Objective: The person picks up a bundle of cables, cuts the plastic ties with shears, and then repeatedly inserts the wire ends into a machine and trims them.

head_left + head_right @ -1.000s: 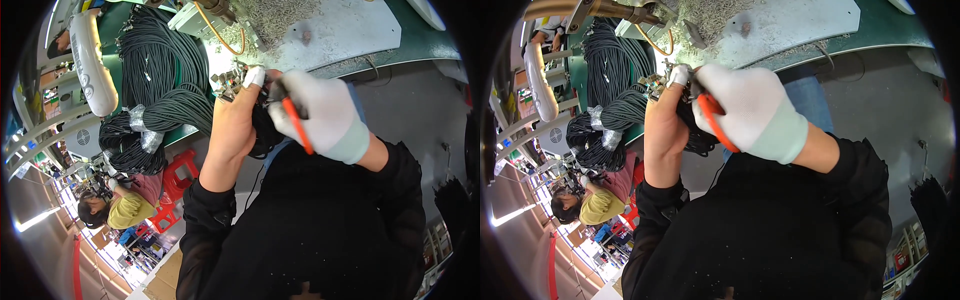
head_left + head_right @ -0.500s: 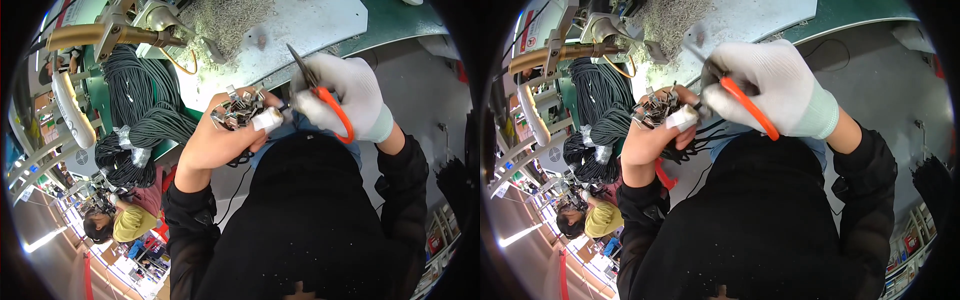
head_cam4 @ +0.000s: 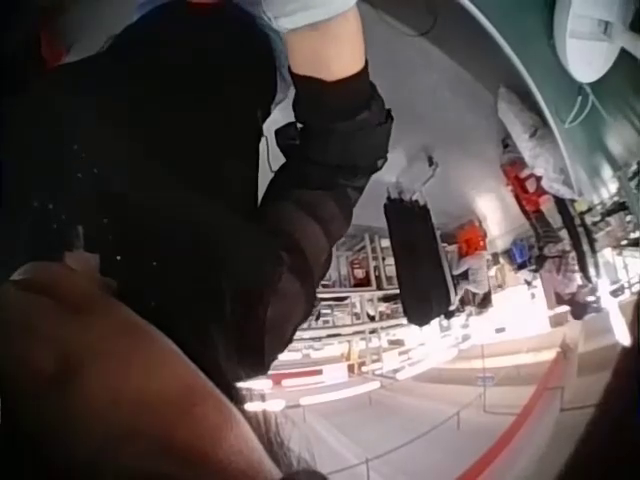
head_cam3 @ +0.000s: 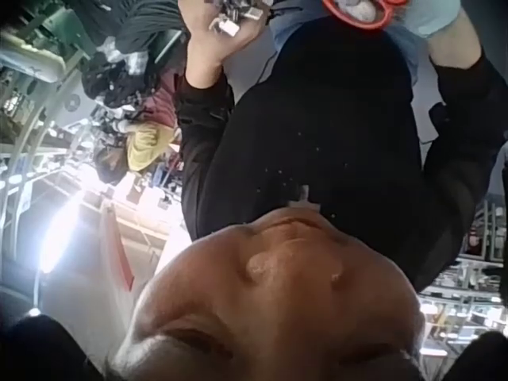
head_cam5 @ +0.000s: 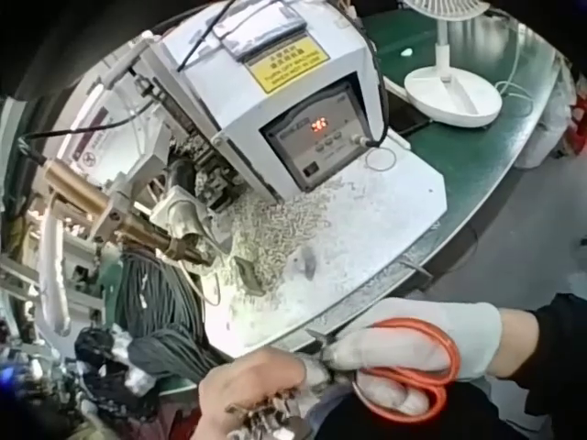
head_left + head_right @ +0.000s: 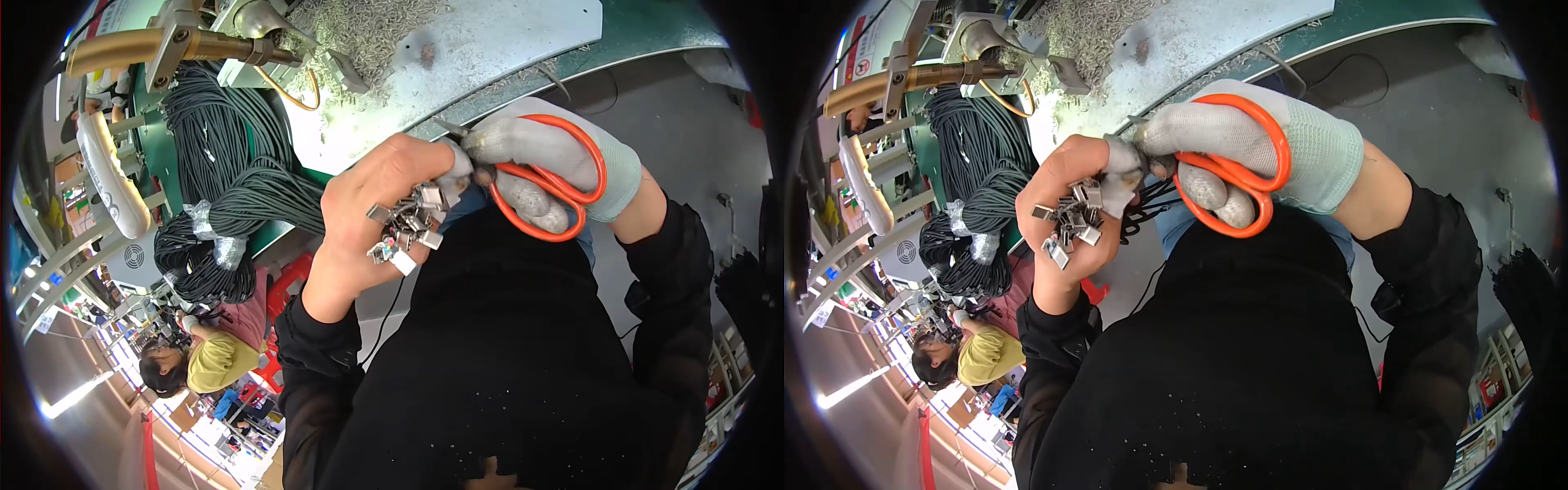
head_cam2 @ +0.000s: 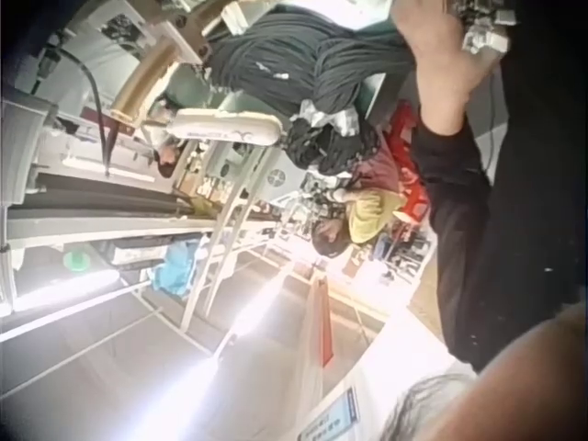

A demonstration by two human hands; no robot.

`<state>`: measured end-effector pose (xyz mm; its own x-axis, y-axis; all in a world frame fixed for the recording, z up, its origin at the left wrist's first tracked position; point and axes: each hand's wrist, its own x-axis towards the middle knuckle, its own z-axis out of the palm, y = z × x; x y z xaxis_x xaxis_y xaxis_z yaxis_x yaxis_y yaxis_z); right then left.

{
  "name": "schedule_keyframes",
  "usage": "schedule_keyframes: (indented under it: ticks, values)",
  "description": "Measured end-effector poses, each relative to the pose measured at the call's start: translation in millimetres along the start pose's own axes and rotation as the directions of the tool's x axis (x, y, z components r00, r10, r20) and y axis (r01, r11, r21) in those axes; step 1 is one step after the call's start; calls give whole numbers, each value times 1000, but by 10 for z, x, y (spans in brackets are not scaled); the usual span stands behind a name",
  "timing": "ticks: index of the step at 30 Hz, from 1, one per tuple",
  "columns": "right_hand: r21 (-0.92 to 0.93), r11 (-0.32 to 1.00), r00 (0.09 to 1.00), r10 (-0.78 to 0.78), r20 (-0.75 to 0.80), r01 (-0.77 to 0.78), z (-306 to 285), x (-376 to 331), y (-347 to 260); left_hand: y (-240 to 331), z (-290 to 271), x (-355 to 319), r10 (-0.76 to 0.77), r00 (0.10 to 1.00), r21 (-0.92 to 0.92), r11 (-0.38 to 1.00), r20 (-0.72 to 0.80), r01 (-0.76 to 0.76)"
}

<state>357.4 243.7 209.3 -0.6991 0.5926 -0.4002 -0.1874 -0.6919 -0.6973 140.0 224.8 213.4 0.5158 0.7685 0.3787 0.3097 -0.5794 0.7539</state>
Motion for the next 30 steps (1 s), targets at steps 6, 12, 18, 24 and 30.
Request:
schedule_keyframes:
  ticks: [6,12,18,24,30]
  values:
    - [-363,887,929,-350,-123,286,406,70,125,221,-112,-100,-636,767,-690,519,82,504]
    - [-881,382,708,-701,-79,280,480,124,205,272,-167,-146,-684,728,-597,607,-55,525]
    - [-957,-229,420,-862,283,176,425,214,240,281,-132,-161,-707,666,-511,675,-240,532]
    - [-975,73,712,-695,101,209,462,53,283,290,-39,-133,-638,714,-465,745,-288,478]
    - [-827,498,860,-509,-35,261,455,-65,238,204,13,-173,-203,931,2,977,-304,213]
